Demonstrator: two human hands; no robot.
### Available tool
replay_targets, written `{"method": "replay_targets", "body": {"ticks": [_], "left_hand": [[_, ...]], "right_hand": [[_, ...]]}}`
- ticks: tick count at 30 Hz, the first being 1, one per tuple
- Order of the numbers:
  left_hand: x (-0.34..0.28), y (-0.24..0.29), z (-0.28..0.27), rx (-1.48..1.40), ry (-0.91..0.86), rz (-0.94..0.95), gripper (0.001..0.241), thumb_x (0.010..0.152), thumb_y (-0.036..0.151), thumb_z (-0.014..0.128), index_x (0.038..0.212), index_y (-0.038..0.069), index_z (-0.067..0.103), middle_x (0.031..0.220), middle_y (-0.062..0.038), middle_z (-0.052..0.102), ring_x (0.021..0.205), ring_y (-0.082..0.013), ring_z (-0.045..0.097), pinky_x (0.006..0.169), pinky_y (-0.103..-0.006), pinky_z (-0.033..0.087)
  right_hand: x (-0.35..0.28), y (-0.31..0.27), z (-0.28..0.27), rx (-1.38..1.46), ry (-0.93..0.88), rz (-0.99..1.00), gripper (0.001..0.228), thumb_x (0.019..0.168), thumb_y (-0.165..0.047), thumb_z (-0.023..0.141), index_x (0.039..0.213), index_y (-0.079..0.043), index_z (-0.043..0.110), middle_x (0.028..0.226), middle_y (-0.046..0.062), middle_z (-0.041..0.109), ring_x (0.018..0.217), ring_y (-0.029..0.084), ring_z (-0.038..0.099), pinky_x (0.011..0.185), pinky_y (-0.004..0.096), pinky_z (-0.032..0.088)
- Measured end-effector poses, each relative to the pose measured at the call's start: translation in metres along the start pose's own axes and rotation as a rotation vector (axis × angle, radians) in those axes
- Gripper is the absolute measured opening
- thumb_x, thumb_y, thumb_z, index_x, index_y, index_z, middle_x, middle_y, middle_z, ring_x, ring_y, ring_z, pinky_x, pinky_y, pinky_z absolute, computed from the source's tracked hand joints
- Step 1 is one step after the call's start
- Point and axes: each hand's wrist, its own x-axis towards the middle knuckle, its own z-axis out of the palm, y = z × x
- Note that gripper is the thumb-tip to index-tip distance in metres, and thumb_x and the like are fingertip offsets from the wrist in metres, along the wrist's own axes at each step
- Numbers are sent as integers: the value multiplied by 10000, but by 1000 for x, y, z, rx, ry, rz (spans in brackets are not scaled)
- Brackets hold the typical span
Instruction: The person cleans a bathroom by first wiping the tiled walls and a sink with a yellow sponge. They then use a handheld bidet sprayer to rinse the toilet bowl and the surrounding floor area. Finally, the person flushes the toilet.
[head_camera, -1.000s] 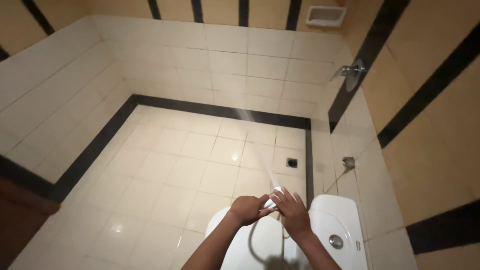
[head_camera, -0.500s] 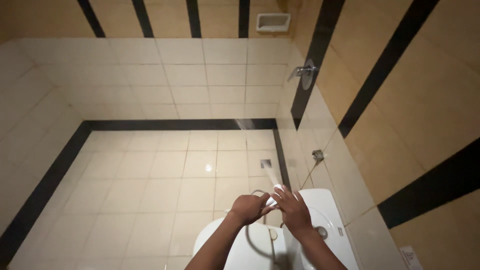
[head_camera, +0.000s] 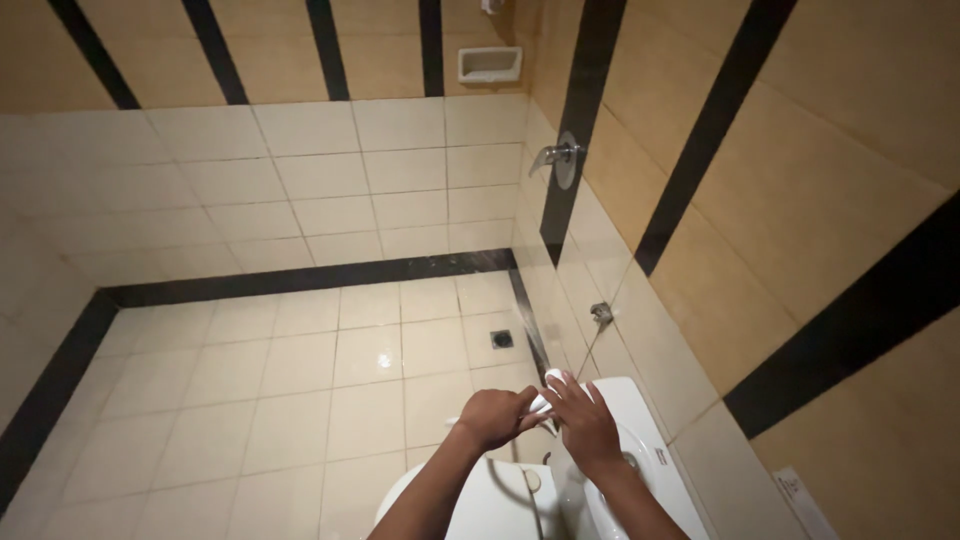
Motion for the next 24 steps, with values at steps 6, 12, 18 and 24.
{"method": "replay_targets", "body": {"ticks": [6,12,18,24], "left_hand": [[0,-8,-25,-2,22,33,471,1002,586,487,1165,147,538,812,-143,723,753,-392,689,638,-529,522],[-27,-26,-33,-58,53,-52,436,1025,564,493,1158,152,549,806,-146,723,759,-400,688,652,-534,515],[-65,-65,-12,-38,88,-130,415,1033,517,483,1201,141,536,800,-157,715,745,-400,684,635,-539,514],[-102,-87,-19,-86,133,-213,424,1039,530,488,1198,141,551,816,-151,723,765,-390,689,654,-532,521]], "right_hand": [[20,-13,-11,-15,82,-14,504,830,-25,672,1312,-172,659,1448,14,606,1390,239,521,1089,465,412],[37,-38,2,54,68,-50,439,844,-69,693,1270,-175,678,1424,19,613,1366,255,528,1075,494,414],[47,-71,35,103,-8,-119,450,840,-30,679,1263,-181,672,1430,-2,602,1393,234,501,1088,495,413],[58,-106,55,140,-108,-112,523,799,23,682,1274,-195,664,1443,-12,594,1405,227,486,1109,508,387]]}}
